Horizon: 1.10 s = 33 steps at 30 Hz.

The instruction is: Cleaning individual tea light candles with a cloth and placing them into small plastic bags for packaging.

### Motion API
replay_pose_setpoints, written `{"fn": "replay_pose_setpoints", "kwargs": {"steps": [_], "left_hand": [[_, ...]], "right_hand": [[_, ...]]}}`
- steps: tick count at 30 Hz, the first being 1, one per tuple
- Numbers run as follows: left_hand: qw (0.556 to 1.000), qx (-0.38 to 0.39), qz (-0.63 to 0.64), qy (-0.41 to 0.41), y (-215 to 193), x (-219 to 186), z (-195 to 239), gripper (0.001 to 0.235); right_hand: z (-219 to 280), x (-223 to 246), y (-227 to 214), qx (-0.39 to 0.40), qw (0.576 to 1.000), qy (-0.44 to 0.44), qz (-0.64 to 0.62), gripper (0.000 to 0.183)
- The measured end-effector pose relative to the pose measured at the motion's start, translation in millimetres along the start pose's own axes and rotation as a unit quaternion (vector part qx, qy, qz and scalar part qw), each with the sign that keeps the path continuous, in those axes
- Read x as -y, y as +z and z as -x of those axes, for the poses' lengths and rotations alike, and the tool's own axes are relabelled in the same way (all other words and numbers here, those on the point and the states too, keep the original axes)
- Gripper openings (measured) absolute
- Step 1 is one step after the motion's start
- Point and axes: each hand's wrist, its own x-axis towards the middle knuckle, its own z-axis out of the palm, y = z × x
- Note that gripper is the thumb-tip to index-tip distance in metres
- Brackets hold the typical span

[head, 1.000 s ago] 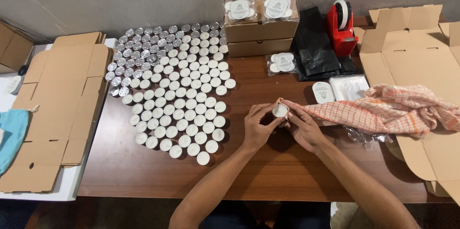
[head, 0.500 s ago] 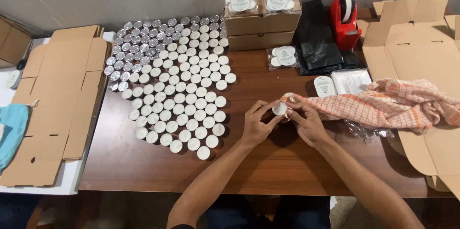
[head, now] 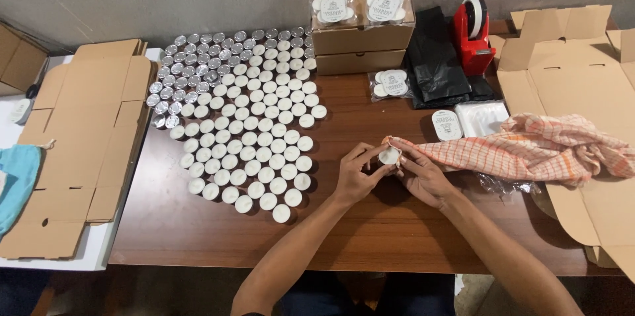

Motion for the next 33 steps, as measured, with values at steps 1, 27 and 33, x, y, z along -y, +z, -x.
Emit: {"fn": "replay_pose_setpoints", "kwargs": {"steps": [1,27,33], "left_hand": [[1.000,-0.001,0.000,0.000,0,-2,0,0.041],[0.999,-0.010,0.034,-0.030,-8,-13,0,0.042],[0.997,-0.004,0.054,-0.051,-6,-20,-2,0.042]], "right_hand": [[-2,-3,-7,0.000,1.000,0.000,0.001,0.044],[4,0,14,-0.024,0.997,-0.047,0.061,0.041],[-8,-23,-29,-0.040,0.995,-0.062,0.061,0.034]]}}
